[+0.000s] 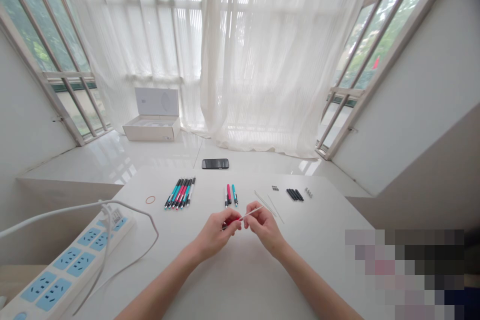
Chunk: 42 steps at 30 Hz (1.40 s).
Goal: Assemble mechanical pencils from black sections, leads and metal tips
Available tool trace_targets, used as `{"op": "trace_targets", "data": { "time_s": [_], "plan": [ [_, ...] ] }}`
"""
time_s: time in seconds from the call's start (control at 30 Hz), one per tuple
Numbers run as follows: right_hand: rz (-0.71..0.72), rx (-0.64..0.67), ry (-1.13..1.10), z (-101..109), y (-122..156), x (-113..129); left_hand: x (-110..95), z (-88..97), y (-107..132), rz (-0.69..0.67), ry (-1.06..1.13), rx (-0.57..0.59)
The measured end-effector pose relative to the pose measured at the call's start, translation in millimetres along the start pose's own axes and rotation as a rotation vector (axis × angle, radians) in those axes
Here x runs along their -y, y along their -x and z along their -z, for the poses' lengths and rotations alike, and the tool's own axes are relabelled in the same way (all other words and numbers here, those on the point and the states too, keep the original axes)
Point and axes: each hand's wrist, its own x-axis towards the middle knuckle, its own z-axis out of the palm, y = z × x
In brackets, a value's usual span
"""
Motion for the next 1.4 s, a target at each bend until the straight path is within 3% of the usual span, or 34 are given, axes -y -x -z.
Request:
{"op": "trace_targets", "data": {
  "time_s": [0.1, 0.37, 0.9, 1.07, 1.4],
  "plan": [
    [0.01, 0.063, -0.011, -1.1, 2.1, 2.2, 0.6, -0.1, -0.1, 0.003, 0.006, -0.015],
    [-0.084, -0.015, -0.019, 4.2, -0.5, 8.9, 2.1, 1.6, -0.4, 0.023, -0.035, -0.048],
    [0.051, 0.001, 0.152, 11.2, 0.2, 2.2, 3.9, 1.0, -0.8, 0.028, -0.021, -0.056],
    [0.058, -0.043, 0.149, 7.8, 1.3, 1.8, 7.5, 0.9, -0.8, 0.015, -0.048, -0.044],
    [0.017, 0.004, 0.042, 4.3, 2.3, 6.2, 4.3, 0.7, -1.0, -0.018, -0.001, -0.019]
  ]
}}
